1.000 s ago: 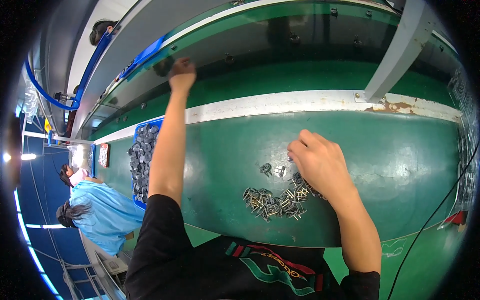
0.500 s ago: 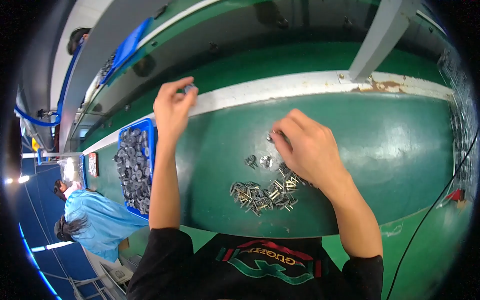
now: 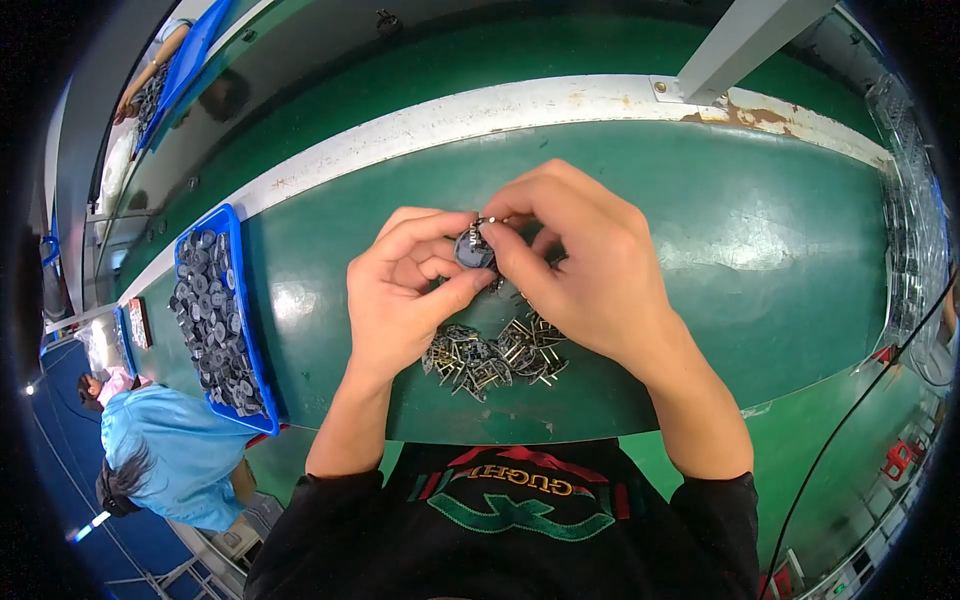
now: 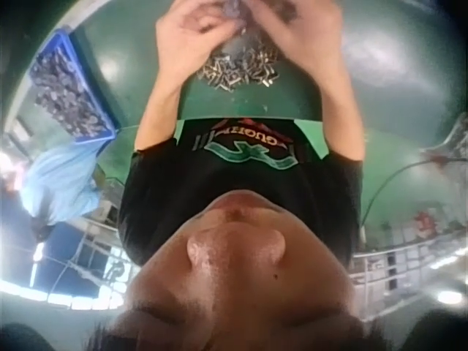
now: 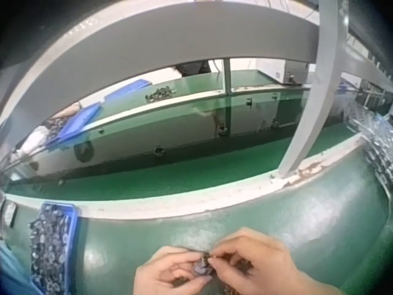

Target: The person assembles gray components by hand, inserting metal pins into them one by one.

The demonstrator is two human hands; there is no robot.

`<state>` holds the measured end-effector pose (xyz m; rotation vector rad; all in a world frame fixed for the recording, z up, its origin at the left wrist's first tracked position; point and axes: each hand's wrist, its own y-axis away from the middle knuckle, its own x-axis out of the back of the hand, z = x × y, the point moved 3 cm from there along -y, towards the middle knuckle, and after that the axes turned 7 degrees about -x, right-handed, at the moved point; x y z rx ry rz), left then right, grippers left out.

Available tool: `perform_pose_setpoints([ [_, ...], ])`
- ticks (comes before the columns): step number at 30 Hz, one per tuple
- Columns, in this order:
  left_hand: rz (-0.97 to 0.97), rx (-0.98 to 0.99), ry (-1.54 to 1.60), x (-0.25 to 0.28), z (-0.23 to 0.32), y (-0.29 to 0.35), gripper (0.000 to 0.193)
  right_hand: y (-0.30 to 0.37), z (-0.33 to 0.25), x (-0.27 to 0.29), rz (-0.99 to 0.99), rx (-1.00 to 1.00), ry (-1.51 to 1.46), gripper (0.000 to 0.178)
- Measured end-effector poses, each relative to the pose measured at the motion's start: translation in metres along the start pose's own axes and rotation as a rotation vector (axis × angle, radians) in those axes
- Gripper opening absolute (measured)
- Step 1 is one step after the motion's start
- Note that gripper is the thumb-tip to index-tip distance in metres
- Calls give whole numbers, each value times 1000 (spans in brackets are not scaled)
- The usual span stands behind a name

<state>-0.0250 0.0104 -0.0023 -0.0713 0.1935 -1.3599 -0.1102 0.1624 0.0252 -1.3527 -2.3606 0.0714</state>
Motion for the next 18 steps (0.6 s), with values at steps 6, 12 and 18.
perform_pose_setpoints([
  [6,104,288,255,1,-1,2,45,6,1,0,-62,-422,-364,13],
  [12,46,165,357,1,4,-3,42,1,4,0,-48,-397,-434,10],
  [18,-13,28,164,-3,-2,0,43,2,-7,0,6,-35,-133,11],
])
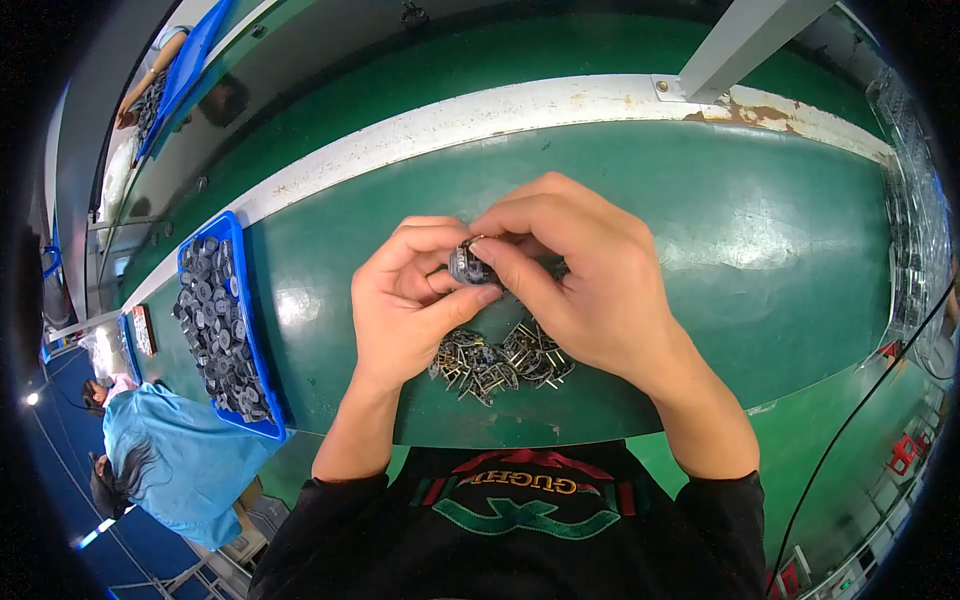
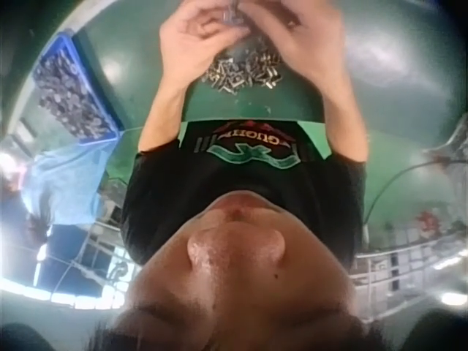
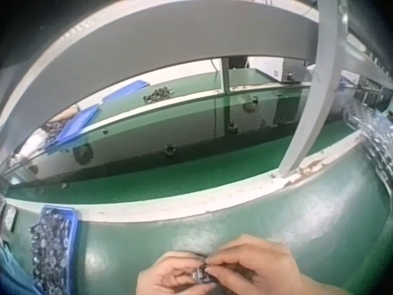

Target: The person assembles gray components by hand, inserting metal pins into them one by one.

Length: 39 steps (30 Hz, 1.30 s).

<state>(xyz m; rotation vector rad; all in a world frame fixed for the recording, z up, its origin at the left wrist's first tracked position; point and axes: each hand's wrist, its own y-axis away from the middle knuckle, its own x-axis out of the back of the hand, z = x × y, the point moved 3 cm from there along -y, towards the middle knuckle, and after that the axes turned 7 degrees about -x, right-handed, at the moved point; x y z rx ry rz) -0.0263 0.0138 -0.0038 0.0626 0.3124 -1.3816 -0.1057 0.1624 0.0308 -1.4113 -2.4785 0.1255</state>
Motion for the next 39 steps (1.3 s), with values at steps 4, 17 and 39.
perform_pose_setpoints([
  [4,51,-9,104,4,-1,2,39,-1,-4,3,20,184,151,18],
  [17,85,123,75,-1,3,2,34,2,-1,-7,26,357,425,25],
  [39,88,140,-20,1,4,3,35,4,-2,-11,59,330,359,22],
])
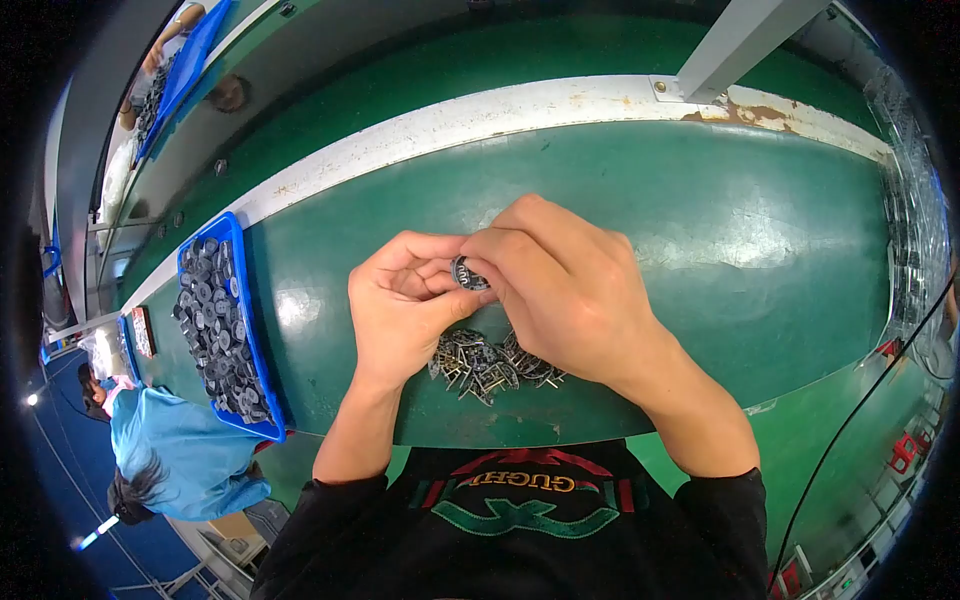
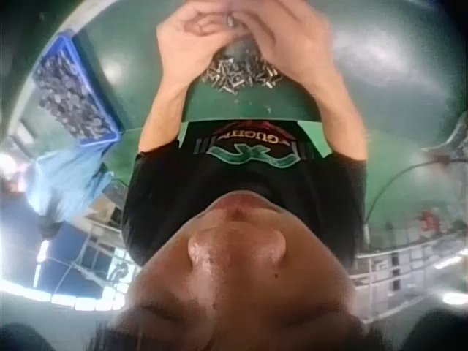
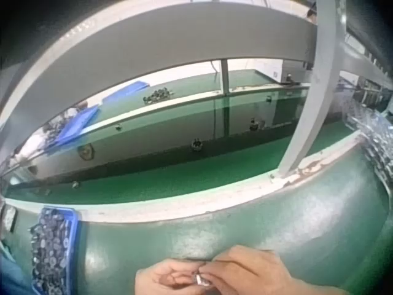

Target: The person assembles gray components by hand, inserting metal pins into them one by one.

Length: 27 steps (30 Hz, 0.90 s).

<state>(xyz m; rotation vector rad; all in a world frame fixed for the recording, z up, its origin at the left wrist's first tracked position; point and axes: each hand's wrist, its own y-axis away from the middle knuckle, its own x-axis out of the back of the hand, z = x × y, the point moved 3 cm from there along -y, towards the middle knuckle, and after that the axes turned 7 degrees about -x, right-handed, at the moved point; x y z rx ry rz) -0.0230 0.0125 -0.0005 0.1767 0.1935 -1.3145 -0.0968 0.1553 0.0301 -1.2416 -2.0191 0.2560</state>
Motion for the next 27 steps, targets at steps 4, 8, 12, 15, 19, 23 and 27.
perform_pose_setpoints([
  [4,-20,3,38,-2,2,-1,35,2,1,-1,34,46,53,26],
  [8,-27,4,50,1,1,1,35,3,-1,-3,33,45,61,26],
  [12,-27,-6,62,7,-1,2,39,5,0,-7,25,30,86,26],
  [15,-50,-8,176,9,3,-3,36,3,2,-8,15,42,58,25],
  [19,-29,80,77,20,3,-13,30,0,13,-1,-151,-92,-176,25],
  [23,67,-111,-375,36,24,-75,22,3,22,5,-231,-151,-78,23],
  [27,256,-291,-818,93,33,-170,23,8,9,-5,-407,3,293,19],
])
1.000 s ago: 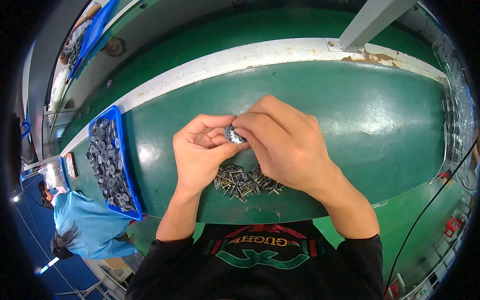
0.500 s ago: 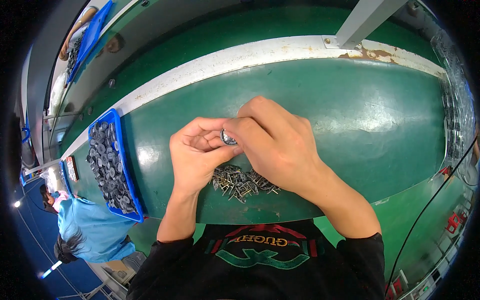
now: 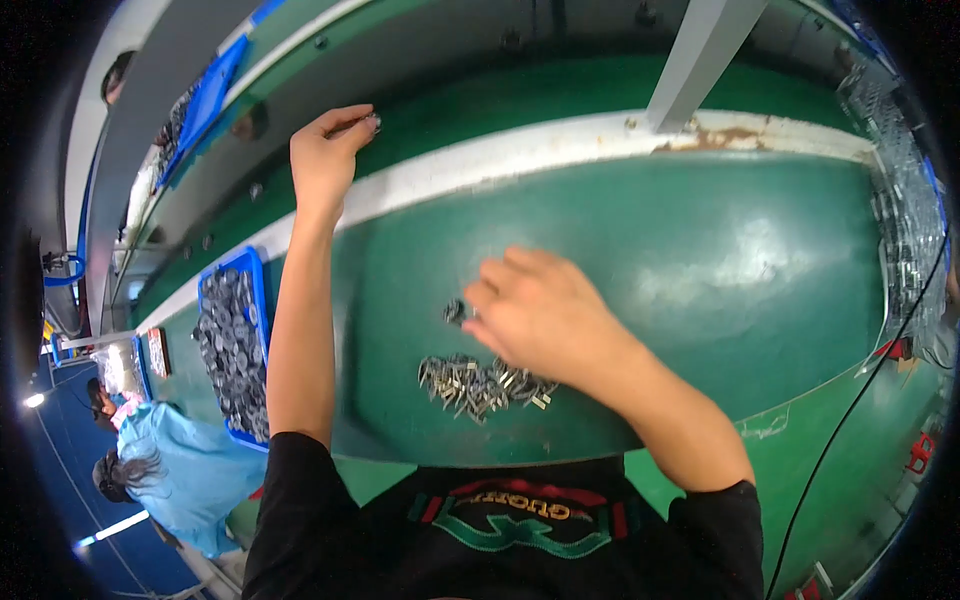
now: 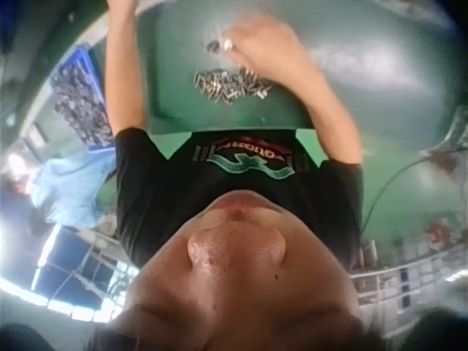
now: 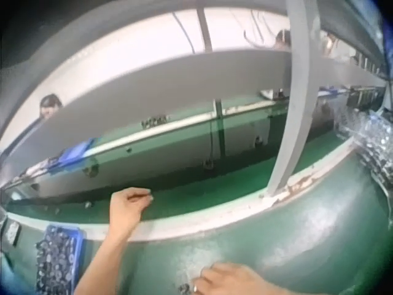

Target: The person assembles gray components by hand, inserting metal pins into them one by one.

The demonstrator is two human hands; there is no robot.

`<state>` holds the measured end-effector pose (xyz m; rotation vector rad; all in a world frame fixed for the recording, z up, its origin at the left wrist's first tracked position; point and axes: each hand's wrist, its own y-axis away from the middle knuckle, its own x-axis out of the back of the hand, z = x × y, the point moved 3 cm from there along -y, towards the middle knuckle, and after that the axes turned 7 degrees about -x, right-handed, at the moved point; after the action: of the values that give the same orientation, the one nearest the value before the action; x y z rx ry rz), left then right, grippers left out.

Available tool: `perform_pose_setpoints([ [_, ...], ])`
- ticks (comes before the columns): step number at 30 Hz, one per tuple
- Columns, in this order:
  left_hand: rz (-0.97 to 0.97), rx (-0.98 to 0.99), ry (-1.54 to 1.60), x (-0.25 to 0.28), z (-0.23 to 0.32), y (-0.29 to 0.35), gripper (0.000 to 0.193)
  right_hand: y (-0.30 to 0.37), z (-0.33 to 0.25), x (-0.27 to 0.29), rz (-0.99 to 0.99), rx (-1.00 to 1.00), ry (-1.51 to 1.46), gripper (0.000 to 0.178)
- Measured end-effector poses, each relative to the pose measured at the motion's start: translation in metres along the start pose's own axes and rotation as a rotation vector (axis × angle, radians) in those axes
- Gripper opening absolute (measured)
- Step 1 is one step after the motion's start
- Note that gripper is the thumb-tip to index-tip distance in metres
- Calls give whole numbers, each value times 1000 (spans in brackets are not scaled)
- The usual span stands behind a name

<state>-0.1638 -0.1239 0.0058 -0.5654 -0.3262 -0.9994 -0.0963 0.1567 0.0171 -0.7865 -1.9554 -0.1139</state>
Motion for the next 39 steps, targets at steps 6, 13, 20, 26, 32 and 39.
perform_pose_setpoints([
  [6,164,61,-291,17,-79,-104,25,4,-4,-9,-51,72,-12,14],
  [13,216,115,-428,40,-84,-103,41,7,2,1,-38,37,-56,8],
  [20,-64,197,-1138,151,-140,-57,36,-2,-15,15,124,129,-157,10],
  [26,31,157,-260,99,-57,9,31,-1,0,8,152,-36,-488,7],
  [32,-123,396,984,13,37,130,24,-1,2,-1,96,-383,-1007,6],
  [39,-338,531,1436,-22,59,162,33,-3,1,-2,186,-423,-1094,8],
])
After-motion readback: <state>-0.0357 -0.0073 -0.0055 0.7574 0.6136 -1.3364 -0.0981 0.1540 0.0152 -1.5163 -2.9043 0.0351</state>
